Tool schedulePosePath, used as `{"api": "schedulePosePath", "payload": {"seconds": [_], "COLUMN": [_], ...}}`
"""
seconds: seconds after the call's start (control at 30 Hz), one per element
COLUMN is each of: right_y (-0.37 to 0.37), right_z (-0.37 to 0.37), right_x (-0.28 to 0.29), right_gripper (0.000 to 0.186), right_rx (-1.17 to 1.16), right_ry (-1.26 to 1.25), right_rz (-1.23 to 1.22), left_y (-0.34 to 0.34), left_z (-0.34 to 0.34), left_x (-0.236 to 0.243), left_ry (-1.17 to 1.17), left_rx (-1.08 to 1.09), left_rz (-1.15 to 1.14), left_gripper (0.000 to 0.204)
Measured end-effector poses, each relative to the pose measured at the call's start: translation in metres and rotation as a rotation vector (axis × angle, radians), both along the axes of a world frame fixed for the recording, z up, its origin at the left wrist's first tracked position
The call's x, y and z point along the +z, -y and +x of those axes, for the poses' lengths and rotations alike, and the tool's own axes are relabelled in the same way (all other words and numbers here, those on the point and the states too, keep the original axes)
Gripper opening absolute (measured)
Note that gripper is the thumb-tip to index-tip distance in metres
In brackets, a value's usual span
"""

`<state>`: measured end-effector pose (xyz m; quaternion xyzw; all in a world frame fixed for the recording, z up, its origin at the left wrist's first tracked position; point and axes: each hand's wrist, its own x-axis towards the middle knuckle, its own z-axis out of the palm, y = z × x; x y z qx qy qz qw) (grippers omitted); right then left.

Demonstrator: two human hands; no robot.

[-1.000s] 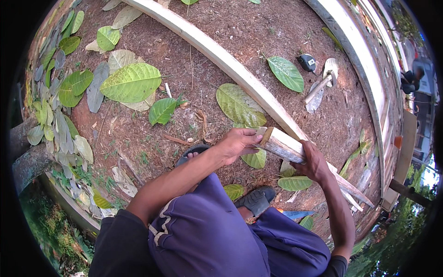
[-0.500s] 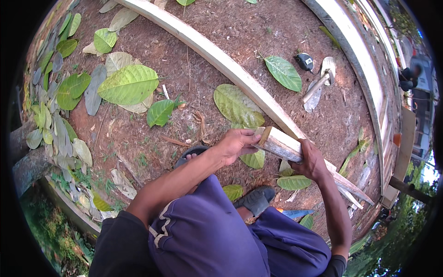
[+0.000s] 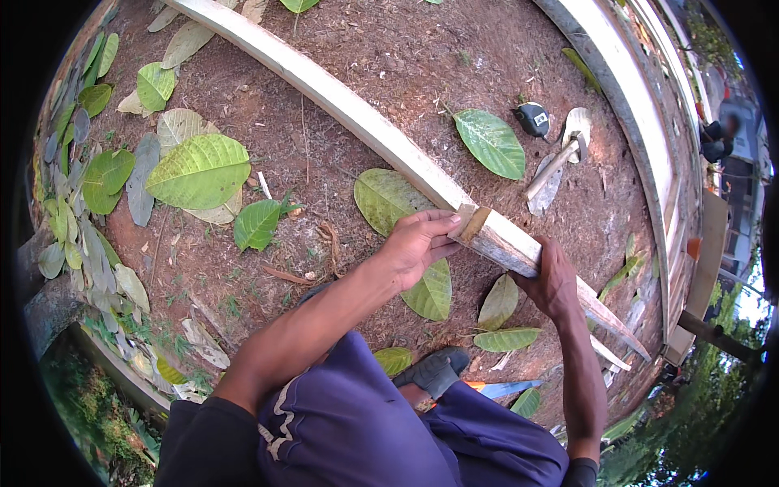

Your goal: The person uses a hand saw to cut a long piece of wood into smaller sections. They then place the cut pieces onto a wooden frame structure.

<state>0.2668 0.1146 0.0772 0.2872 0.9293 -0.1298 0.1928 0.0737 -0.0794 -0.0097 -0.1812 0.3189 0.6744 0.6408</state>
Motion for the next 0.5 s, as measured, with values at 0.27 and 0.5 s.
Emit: {"api": "schedulePosePath", "payload": {"seconds": [0.27, 0.5], "right_y": [-0.013, -0.021], "right_z": [-0.011, -0.002], "right_x": [-0.015, -0.023], "right_gripper": [0.077, 0.075], "right_rx": [0.023, 0.072], "right_ry": [0.028, -0.084], "right_rz": [-0.062, -0.095], "left_y": [0.036, 0.001], "left_z": [0.001, -0.004], "left_x": [-0.016, -0.009], "left_ry": [0.06, 0.073], "left_rx": [-0.035, -0.174], "left_rz": [-0.178, -0.005], "left_gripper": [0.038, 0.049]}}
